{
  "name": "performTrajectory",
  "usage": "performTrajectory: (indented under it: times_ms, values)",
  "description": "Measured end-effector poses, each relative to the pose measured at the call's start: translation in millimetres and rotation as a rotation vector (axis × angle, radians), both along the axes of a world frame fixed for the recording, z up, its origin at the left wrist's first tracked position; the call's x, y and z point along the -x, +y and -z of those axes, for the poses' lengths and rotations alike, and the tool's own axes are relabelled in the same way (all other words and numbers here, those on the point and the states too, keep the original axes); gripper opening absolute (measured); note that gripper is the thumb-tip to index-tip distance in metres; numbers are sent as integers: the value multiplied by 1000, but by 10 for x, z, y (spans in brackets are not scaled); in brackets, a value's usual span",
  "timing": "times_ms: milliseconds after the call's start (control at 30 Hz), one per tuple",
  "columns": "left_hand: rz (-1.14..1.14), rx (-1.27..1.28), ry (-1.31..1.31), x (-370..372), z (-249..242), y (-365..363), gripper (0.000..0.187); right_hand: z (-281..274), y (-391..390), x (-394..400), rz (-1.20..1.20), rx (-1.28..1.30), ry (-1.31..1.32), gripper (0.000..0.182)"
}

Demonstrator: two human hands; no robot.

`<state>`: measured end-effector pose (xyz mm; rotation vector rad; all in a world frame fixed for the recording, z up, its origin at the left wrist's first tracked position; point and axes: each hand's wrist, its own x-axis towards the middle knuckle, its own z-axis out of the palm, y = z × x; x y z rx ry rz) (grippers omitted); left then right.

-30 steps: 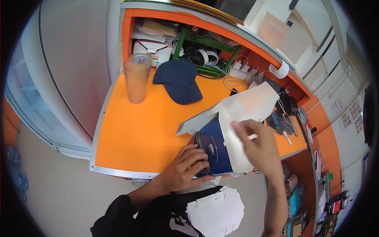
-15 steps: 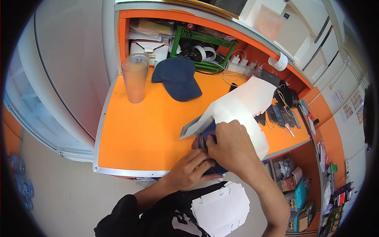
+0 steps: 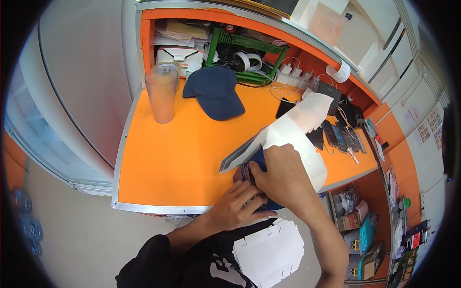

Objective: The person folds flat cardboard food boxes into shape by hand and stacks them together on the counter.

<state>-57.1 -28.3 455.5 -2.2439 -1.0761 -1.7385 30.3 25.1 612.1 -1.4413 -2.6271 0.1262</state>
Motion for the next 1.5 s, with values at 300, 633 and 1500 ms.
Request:
performTrajectory:
  times_ms: [300,633,1500]
  values:
    - [-9,-6,16,1,-22,-8,42,-33,15,-2,1,16,26,29]
    - [-5,70,75,112,-174,31,48,-10,60,-109,-41,-44,34,23]
    - [-25,97,139,51,-82,136,58,97,86,-120,65,7,-46,28]
